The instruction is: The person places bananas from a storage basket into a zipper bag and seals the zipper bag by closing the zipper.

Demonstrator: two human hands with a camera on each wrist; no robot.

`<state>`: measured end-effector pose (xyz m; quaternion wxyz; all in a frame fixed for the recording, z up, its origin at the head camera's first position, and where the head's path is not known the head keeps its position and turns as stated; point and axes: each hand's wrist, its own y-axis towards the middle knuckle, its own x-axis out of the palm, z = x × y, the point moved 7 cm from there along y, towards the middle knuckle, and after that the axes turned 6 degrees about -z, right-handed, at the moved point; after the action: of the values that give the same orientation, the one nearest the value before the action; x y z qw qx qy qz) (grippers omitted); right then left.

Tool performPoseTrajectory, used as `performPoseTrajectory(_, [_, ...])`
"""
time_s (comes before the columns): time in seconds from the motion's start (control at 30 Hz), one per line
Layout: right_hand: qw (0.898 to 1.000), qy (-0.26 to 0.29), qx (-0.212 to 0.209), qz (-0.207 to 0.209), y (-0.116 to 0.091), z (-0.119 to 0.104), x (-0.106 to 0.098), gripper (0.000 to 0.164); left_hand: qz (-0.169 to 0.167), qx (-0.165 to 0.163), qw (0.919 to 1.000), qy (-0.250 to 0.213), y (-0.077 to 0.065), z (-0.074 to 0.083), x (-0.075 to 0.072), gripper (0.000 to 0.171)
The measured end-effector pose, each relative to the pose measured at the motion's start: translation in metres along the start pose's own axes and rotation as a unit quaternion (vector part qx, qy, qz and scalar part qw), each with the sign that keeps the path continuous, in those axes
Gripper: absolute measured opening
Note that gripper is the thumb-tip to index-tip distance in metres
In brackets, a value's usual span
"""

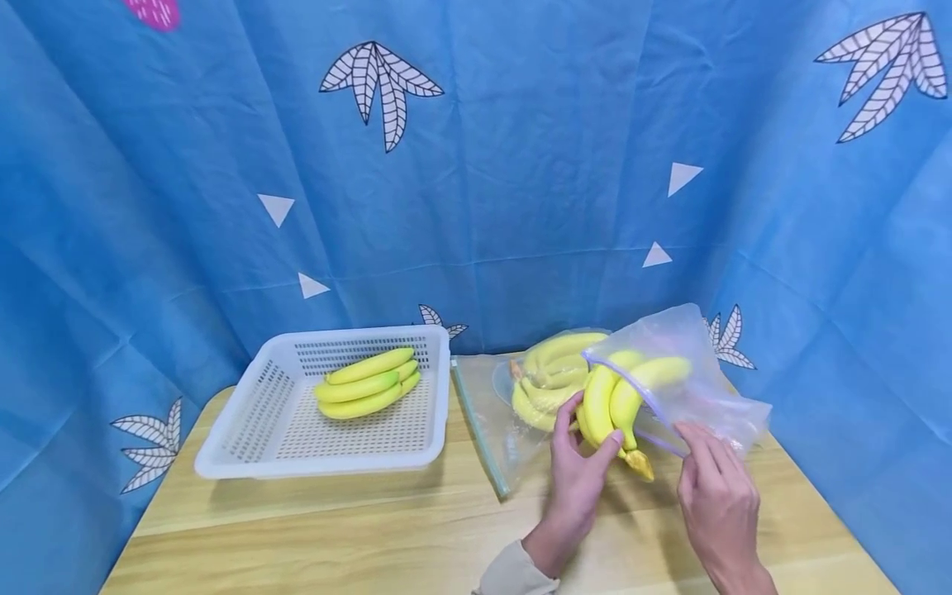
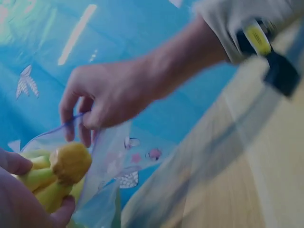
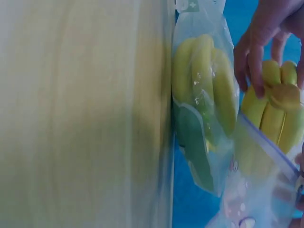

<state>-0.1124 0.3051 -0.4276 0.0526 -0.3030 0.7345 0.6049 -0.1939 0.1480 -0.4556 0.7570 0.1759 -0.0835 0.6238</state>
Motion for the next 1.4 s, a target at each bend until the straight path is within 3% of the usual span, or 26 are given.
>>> performPoseTrajectory(0.1, [0.999,-0.003,-0.027,-0.021,-0.001,-0.005,0.001,0.037,-0.001,0.076,0.9916,0.104,0.001,0.013,0.001,0.064])
performPoseTrajectory(0.2, [0.998,-0.005,-0.056,-0.031,-0.001,-0.011,0.000,0.037,-0.020,0.135,0.9736,0.183,0.002,0.024,0.006,0.063])
performPoseTrajectory(0.3, [0.996,-0.010,-0.079,-0.032,0.001,-0.015,-0.003,0.037,-0.041,0.150,0.9609,0.229,0.005,0.033,0.009,0.062])
performPoseTrajectory(0.37, [0.996,-0.009,-0.091,-0.024,0.004,-0.017,-0.007,0.038,-0.050,0.119,0.9664,0.222,0.009,0.034,0.008,0.062])
performPoseTrajectory(0.47, [0.995,-0.004,-0.100,-0.001,0.013,-0.020,-0.014,0.038,-0.062,0.017,0.9929,0.101,0.016,0.025,0.004,0.061])
performPoseTrajectory(0.53, [0.994,0.006,-0.107,0.022,0.022,-0.025,-0.019,0.035,-0.048,-0.060,0.9968,-0.020,0.017,0.015,0.001,0.061])
performPoseTrajectory(0.57, [0.993,0.014,-0.110,0.029,0.025,-0.028,-0.019,0.034,-0.034,-0.090,0.9925,-0.075,0.017,0.010,0.000,0.062])
performPoseTrajectory(0.63, [0.993,0.026,-0.111,0.033,0.030,-0.032,-0.018,0.033,-0.008,-0.131,0.9754,-0.177,0.016,0.002,0.000,0.064])
performPoseTrajectory(0.7, [0.994,0.036,-0.098,0.029,0.032,-0.032,-0.014,0.031,0.010,-0.140,0.9572,-0.253,0.016,-0.001,0.000,0.067])
performPoseTrajectory(0.8, [0.998,0.035,-0.052,0.030,0.032,-0.022,-0.010,0.027,0.019,-0.131,0.9342,-0.331,0.018,0.000,0.001,0.068])
performPoseTrajectory(0.9, [0.997,0.034,-0.006,0.067,0.038,-0.010,-0.009,0.023,0.024,-0.125,0.9198,-0.371,0.020,0.002,0.002,0.067])
performPoseTrajectory(1.03, [0.992,0.061,0.020,0.109,0.049,0.004,-0.002,0.014,0.026,-0.138,0.9126,-0.384,0.020,-0.001,0.004,0.064])
performPoseTrajectory(1.27, [0.995,0.080,-0.015,0.059,0.033,0.001,0.011,0.015,-0.026,-0.182,0.8889,-0.420,0.020,-0.002,0.010,0.049])
performPoseTrajectory(1.4, [0.995,0.083,-0.039,0.031,0.023,-0.004,0.013,0.015,-0.054,-0.233,0.8640,-0.443,0.021,-0.002,0.012,0.047])
